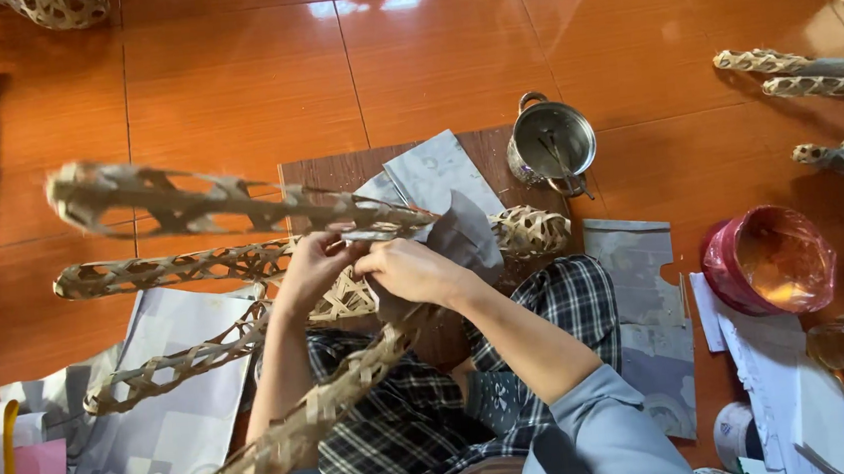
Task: Applying paper strips and adhesive to a woven giraffe sculpture to create a paper-mache surface
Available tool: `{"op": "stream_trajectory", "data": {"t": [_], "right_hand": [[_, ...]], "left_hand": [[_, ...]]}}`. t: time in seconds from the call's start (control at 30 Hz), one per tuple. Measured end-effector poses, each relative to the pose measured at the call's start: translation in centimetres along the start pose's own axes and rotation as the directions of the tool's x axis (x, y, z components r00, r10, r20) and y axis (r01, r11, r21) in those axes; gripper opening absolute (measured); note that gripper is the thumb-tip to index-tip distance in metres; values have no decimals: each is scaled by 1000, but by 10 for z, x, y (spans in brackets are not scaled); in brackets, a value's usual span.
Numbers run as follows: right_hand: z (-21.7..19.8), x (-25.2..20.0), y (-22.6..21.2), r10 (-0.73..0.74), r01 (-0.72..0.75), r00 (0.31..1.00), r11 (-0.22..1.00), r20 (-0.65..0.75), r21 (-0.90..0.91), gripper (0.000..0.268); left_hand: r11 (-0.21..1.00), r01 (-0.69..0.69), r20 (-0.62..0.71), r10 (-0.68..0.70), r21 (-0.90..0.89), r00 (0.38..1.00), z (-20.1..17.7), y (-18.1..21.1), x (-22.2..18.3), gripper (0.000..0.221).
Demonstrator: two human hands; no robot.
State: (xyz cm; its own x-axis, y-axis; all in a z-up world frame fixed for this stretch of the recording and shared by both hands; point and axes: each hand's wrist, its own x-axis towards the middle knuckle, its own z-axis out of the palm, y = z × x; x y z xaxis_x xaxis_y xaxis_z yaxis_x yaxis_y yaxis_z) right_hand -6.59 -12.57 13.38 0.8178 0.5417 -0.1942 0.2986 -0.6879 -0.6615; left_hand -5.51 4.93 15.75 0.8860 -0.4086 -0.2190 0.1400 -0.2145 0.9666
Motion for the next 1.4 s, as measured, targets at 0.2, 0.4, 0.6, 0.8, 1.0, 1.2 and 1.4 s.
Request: {"op": "stream_trajectory", "data": {"t": [0.2,0.4,0.6,0.8,1.0,1.2,1.4], "right_hand": [[-32,-13,-37,29,-34,989,999,145,34,44],[-41,-32,-30,54,-80,992,966,113,244,36],[-19,-46,68,45,-51,793,999,-607,8,14],[-17,-57,171,458,-282,719,880,-523,382,35],[1,-35,157,654,-10,543,632,-527,775,12],[-22,-61,85,505,-70,494,834,-708,547,20],[-27,-59,79,493,-368,476,864,-728,344,24]], "left_hand": [[972,-137,-222,94,-188,971,1,-103,40,16],[965,-86,-308,5,-249,951,3,-90,40,14],[953,-105,-349,0,-283,937,-3,-125,56,11],[962,-98,-286,22,-255,958,-6,-101,51,26],[992,-44,-444,-14,-120,896,7,-107,65,22],[967,30,-408,-134,-251,903,1,-130,72,17],[992,15,-423,-69,-129,903,-2,-130,79,21]]}}
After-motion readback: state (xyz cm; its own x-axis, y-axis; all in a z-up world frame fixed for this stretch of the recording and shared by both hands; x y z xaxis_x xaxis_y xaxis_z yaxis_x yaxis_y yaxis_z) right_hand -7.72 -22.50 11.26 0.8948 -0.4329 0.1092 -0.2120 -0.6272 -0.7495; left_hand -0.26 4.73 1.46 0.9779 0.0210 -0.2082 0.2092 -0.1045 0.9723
